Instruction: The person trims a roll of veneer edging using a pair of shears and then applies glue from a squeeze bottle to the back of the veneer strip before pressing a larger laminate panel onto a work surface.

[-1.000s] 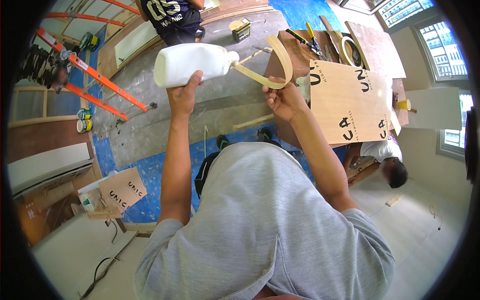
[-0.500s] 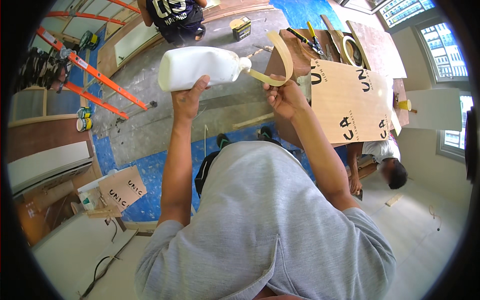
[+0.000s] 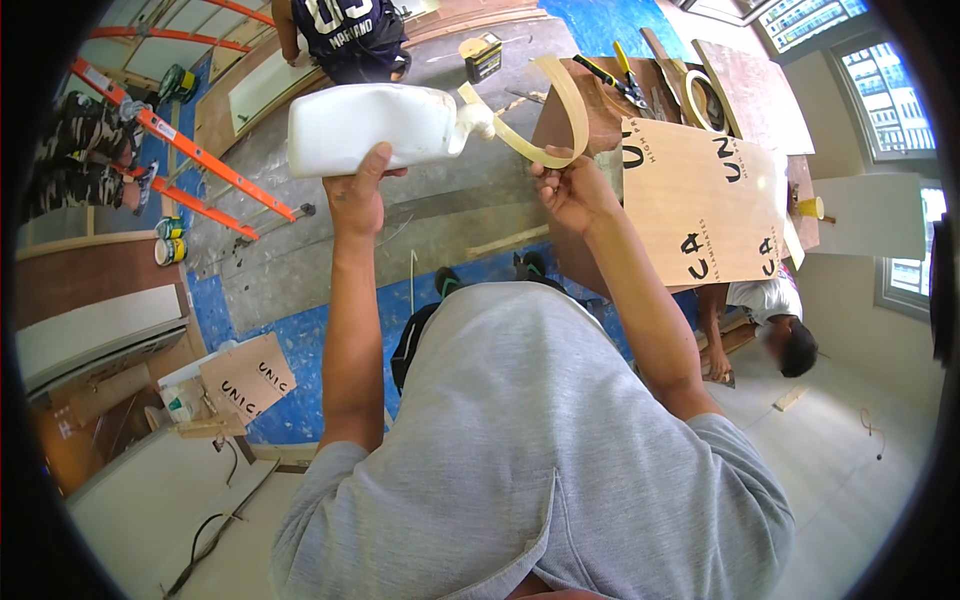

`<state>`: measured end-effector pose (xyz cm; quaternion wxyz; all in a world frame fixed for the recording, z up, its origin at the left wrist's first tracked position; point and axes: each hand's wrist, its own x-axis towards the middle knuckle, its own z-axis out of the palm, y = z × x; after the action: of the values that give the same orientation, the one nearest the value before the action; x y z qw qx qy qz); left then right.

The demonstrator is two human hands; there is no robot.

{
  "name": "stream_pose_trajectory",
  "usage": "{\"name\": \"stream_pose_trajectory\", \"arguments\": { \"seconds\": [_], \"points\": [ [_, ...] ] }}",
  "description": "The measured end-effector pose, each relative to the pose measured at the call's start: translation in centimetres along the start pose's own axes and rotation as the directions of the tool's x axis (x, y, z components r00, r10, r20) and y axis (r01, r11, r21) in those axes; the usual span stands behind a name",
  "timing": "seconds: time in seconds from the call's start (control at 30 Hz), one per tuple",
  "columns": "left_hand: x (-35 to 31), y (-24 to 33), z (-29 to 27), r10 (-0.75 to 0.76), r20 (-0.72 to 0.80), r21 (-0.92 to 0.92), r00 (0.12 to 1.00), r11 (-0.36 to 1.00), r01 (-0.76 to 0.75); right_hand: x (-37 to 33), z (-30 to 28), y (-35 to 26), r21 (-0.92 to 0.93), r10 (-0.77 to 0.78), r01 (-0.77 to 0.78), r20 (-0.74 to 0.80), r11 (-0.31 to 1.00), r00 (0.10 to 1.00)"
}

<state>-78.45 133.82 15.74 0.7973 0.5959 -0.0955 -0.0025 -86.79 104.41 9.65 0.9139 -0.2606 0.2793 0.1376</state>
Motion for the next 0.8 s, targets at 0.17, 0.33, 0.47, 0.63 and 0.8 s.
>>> {"name": "stream_pose_trajectory", "arguments": {
  "seconds": [0.17, 0.33, 0.47, 0.63, 0.8],
  "points": [
    [0.2, 0.0, 0.2, -0.095, 0.01, -0.147, 0.995, 0.984, 0.095, 0.1, 0.7, 0.3, -0.029, -0.029, 0.029, -0.011, 0.999, 1.0],
    [-0.2, -1.2, 0.4, 0.007, 0.041, 0.019, 0.999, 1.0, -0.008, -0.7, 1.3, 0.4, -0.025, -0.042, 0.042, 0.009, 0.999, 0.999],
    [-0.2, -1.3, 0.8, 0.072, 0.031, 0.119, 0.997, 0.99, -0.075, -1.1, 1.4, 0.5, -0.014, -0.032, 0.032, 0.014, 0.999, 0.999],
    [-0.7, -1.0, 1.6, 0.075, 0.058, 0.114, 0.996, 0.99, -0.081, -0.8, 1.2, 0.4, 0.014, -0.033, 0.033, 0.012, 0.999, 0.999],
    [0.2, -1.4, 0.2, 0.069, 0.026, 0.143, 0.997, 0.987, -0.072, -1.1, 1.5, 0.2, 0.019, -0.032, 0.032, 0.013, 0.999, 0.999]
  ]
}}
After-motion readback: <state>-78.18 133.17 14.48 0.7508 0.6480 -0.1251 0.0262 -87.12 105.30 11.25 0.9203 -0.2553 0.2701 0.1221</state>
